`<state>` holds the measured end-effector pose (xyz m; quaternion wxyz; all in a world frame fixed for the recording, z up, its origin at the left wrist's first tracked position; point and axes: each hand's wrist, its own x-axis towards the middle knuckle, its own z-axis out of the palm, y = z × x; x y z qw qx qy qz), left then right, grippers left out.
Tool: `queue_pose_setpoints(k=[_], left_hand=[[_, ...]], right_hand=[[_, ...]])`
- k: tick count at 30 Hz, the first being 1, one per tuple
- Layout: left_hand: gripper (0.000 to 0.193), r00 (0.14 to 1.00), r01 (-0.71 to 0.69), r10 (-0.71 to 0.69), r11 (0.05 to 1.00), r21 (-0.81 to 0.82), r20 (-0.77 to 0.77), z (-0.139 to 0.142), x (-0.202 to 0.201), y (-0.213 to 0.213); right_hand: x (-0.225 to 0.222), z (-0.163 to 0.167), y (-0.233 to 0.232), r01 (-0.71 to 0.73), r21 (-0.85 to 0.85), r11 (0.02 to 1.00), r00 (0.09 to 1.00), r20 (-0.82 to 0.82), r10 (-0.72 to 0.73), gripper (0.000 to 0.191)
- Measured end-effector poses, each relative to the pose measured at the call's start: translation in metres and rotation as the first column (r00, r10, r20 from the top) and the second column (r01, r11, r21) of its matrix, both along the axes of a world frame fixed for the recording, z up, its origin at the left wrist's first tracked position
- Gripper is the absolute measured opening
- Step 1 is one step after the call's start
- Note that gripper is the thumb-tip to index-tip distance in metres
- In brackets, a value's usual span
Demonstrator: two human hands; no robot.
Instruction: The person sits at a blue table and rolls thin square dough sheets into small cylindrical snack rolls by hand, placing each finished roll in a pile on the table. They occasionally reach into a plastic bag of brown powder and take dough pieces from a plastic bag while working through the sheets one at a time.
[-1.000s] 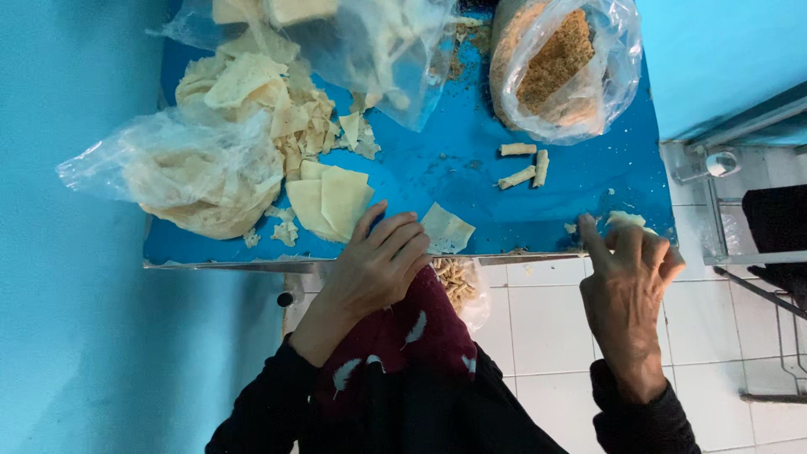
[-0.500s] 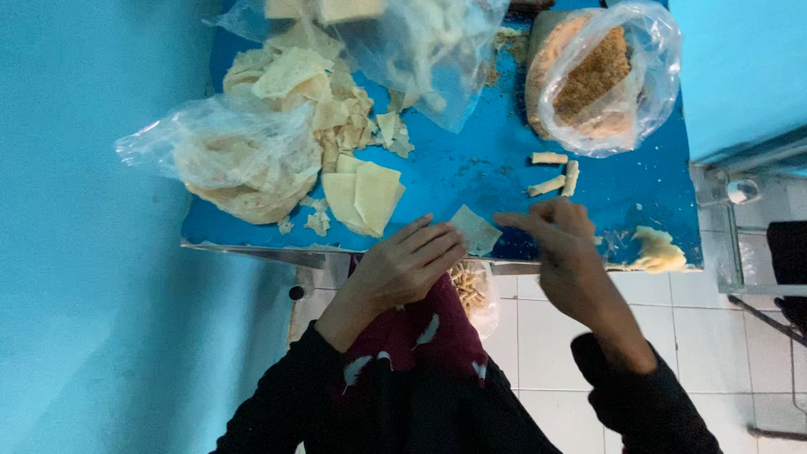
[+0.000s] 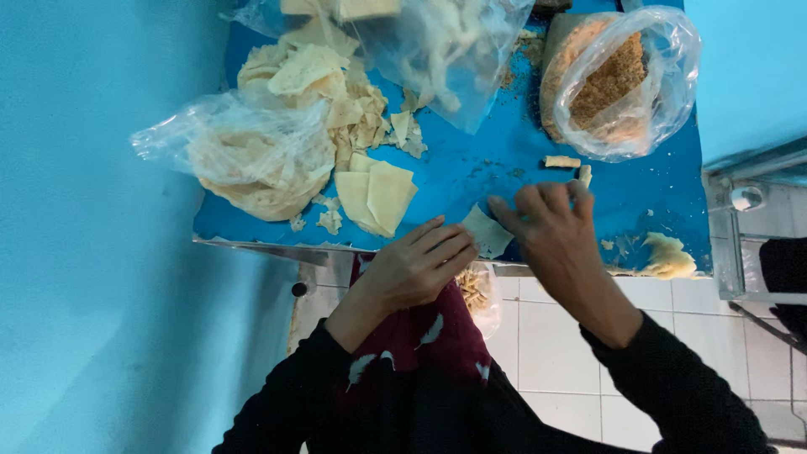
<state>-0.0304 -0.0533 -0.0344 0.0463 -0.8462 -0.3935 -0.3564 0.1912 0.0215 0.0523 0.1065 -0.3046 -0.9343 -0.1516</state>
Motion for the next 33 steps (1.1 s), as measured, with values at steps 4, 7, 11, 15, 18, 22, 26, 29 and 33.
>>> queue_pose_setpoints(k=[4,7,11,15,18,22,26,29,33], left_hand=[[0.031,1.000,-0.015,0.015,1.000,0.003,0.009,-0.002,0.003,0.000],[0.033,0.999,-0.035,0.035,0.999,0.014,0.000,-0.004,0.006,0.001],[0.032,0.999,-0.041,0.041,0.999,0.012,-0.015,-0.007,0.007,0.001],[0.032,1.000,-0.018,0.018,1.000,0.019,-0.014,-0.010,0.004,0.001],[0.031,0.999,0.053,-0.053,0.996,0.071,0.004,-0.009,-0.001,0.002],[0.027,0.997,0.054,-0.057,0.997,0.063,0.051,-0.005,-0.005,-0.001],[0.027,0.995,0.033,-0.039,0.997,0.067,0.097,0.001,-0.003,-0.002],[0.025,0.992,0.016,-0.025,0.997,0.079,0.122,0.005,0.000,-0.002],[0.025,0.994,0.011,-0.018,0.998,0.065,0.111,0.007,0.002,0.000]], right_hand=[[0.002,0.000,0.007,0.015,-0.238,0.971,0.987,-0.151,-0.052,0.048],[-0.004,-0.010,0.007,-0.049,-0.501,0.864,0.973,-0.220,-0.072,0.060],[-0.002,-0.017,-0.002,0.011,-0.307,0.952,0.988,-0.146,-0.059,0.062],[0.006,-0.008,-0.004,0.058,-0.040,0.998,0.993,-0.102,-0.062,0.054],[0.010,-0.002,-0.007,0.032,-0.201,0.979,0.975,-0.211,-0.076,0.056],[0.013,-0.006,-0.028,-0.049,-0.379,0.924,0.950,-0.303,-0.074,0.069],[0.019,-0.011,-0.035,0.041,-0.378,0.925,0.952,-0.266,-0.151,0.071],[0.018,-0.008,-0.035,-0.024,-0.327,0.945,0.953,-0.293,-0.077,0.078],[0.006,0.006,-0.033,0.007,-0.399,0.917,0.954,-0.272,-0.126,0.068]])
